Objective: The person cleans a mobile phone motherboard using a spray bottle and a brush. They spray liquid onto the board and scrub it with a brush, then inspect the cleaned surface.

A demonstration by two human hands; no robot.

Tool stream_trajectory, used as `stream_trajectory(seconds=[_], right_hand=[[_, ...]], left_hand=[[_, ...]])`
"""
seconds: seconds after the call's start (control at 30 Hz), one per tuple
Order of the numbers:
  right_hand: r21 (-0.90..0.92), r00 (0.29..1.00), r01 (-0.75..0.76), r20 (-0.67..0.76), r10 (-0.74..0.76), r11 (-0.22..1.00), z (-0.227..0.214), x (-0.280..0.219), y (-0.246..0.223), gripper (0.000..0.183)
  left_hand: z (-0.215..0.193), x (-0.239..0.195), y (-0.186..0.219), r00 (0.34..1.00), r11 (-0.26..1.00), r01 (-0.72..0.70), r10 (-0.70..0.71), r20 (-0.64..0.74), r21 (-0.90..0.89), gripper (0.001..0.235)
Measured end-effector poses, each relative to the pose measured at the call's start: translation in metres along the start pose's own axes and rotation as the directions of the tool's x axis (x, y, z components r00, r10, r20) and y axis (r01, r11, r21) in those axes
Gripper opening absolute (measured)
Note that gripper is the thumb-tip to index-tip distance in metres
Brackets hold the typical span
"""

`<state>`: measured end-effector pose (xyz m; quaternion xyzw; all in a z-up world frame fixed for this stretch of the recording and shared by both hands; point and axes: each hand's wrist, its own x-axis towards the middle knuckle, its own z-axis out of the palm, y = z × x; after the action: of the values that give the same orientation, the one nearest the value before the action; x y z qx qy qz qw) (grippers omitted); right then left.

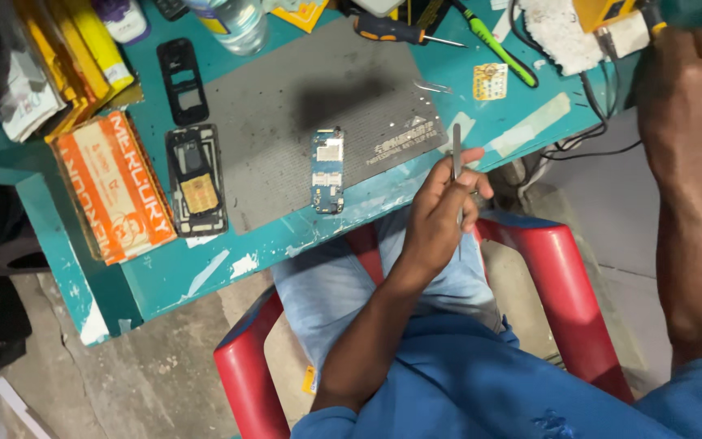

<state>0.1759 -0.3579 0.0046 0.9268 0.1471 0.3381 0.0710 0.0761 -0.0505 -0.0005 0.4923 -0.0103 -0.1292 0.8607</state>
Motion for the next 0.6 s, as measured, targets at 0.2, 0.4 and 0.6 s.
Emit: stream_trajectory(seconds=[0.2, 0.4, 0.6], right_hand=[[0.597, 0.984, -0.162, 0.157, 0.083, 0.786, -0.065, 0.002, -0.061, 0.006], [0.881, 0.917, -0.31, 0.377, -0.132, 0.358, -0.086, -0.002, -0.135, 0.051], [0.912, 0.89, -0.299, 0.373, -0.261, 0.281, -0.07, -0.011, -0.146, 0.019]], left_hand=[[0.006, 0.009, 0.005, 0.981, 0.982, -0.186, 0.187, 0.041, -0.021, 0.035], [0.001, -0.02, 0.017, 0.925, 0.864, -0.38, 0.35, 0.15, 0.33, 0.03], [-0.015, -0.046, 0.053, 0.869, 0.497, -0.458, 0.424, 0.254, 0.738, 0.043]])
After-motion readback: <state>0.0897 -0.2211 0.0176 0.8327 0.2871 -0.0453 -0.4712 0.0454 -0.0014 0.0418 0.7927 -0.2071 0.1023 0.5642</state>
